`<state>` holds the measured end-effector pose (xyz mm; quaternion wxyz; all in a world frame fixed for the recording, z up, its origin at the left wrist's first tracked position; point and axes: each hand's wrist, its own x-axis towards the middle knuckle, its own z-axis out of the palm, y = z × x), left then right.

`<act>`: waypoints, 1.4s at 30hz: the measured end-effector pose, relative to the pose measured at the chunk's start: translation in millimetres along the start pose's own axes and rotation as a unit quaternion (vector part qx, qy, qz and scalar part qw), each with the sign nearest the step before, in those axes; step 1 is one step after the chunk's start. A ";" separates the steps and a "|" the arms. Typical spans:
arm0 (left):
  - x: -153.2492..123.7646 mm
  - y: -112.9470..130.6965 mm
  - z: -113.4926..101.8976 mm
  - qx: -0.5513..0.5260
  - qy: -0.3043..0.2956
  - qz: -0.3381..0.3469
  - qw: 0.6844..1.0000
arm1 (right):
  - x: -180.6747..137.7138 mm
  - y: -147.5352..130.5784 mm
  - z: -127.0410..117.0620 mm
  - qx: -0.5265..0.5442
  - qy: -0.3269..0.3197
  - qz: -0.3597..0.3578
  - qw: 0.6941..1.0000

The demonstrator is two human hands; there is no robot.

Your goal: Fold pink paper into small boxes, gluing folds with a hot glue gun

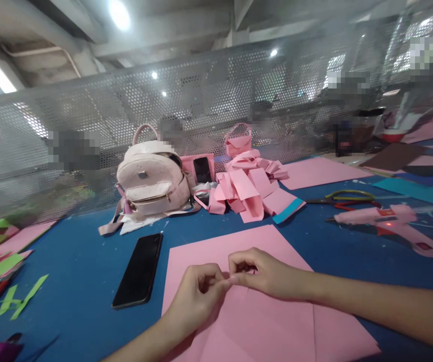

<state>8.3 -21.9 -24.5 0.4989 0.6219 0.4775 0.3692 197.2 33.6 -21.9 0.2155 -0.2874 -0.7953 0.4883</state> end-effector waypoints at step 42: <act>0.5 2.8 4.3 0.003 0.030 -0.024 0.999 | -6.9 -3.0 -26.6 0.004 0.031 -0.013 0.999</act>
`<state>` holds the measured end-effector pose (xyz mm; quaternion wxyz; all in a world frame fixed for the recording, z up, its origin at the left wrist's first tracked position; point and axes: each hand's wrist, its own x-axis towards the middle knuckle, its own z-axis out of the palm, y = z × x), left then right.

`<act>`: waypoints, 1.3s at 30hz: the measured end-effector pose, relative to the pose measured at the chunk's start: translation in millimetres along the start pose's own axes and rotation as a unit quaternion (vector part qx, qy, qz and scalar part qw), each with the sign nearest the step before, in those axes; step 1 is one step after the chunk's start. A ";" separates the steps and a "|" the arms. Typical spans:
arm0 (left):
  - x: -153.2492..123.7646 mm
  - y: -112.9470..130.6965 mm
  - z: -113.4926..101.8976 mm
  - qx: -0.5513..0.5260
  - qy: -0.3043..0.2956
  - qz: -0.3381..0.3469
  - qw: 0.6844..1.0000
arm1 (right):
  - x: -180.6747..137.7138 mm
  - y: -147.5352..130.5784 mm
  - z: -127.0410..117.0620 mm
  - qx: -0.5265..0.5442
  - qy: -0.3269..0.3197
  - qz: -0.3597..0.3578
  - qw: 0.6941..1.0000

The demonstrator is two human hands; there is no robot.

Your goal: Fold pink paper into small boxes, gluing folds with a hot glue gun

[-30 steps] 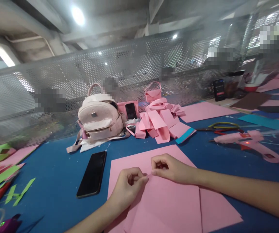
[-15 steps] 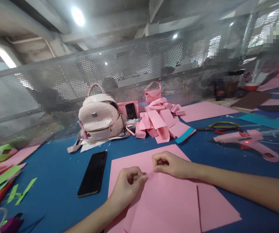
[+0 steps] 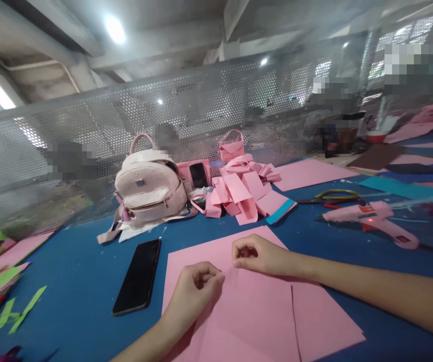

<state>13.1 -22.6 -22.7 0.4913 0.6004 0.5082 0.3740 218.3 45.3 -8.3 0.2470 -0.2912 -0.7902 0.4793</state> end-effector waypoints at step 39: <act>4.5 4.3 1.7 0.012 0.035 0.031 0.999 | -6.4 3.4 2.6 -0.008 -0.030 -0.027 0.999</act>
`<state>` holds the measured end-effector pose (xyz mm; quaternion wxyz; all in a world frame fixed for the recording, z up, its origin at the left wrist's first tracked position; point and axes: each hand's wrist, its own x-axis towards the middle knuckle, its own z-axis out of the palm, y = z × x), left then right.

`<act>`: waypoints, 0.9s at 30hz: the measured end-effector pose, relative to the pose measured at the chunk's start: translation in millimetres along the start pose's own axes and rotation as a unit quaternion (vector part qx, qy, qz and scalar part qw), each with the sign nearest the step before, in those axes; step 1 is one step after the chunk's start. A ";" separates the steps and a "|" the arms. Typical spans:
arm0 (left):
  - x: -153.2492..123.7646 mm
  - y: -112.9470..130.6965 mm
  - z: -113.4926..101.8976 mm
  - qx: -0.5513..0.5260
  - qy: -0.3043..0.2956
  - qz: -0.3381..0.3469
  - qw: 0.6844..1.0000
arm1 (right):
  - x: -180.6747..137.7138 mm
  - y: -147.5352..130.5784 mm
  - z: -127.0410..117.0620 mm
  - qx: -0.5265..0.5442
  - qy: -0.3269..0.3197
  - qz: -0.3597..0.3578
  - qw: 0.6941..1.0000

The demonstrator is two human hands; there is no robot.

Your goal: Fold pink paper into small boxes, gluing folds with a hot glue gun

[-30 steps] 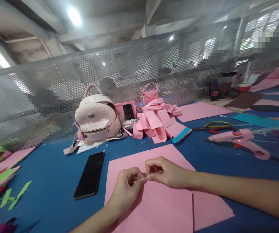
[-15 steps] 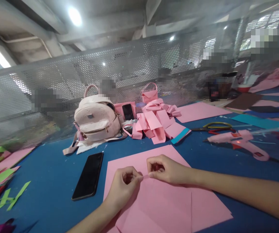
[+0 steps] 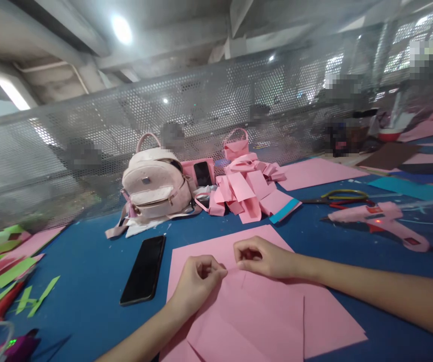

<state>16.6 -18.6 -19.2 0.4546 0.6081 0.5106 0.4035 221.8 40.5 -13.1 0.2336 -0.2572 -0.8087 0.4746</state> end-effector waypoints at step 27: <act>4.8 2.8 7.6 -0.016 0.030 -0.022 0.999 | 4.8 3.6 11.0 0.060 0.077 0.025 0.995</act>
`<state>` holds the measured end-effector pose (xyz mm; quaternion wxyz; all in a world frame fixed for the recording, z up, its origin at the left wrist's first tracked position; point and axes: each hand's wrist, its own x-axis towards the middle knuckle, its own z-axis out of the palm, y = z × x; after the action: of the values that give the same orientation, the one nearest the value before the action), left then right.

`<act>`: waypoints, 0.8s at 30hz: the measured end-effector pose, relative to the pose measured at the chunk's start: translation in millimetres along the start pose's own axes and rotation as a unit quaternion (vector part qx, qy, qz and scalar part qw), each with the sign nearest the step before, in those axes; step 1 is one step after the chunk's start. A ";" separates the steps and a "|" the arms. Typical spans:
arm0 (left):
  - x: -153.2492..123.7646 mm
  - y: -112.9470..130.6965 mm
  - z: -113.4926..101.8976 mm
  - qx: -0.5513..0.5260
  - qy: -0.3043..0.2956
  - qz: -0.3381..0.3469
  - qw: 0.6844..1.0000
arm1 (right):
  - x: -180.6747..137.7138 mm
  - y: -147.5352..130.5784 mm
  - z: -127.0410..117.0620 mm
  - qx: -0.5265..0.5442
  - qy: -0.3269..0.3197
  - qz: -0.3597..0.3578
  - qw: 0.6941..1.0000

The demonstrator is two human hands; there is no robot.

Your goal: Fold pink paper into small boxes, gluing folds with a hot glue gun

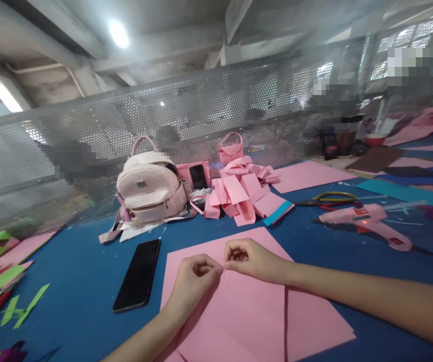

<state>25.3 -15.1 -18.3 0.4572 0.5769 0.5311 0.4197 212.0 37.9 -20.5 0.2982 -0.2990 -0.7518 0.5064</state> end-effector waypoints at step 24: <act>0.8 -0.8 -11.7 0.001 -0.053 0.004 0.999 | 4.1 -3.4 -22.1 -0.033 -0.007 0.003 0.999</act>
<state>13.8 -13.3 -16.4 0.4827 0.6010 0.5039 0.3898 225.5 52.8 -9.8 0.2816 -0.3076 -0.7693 0.4839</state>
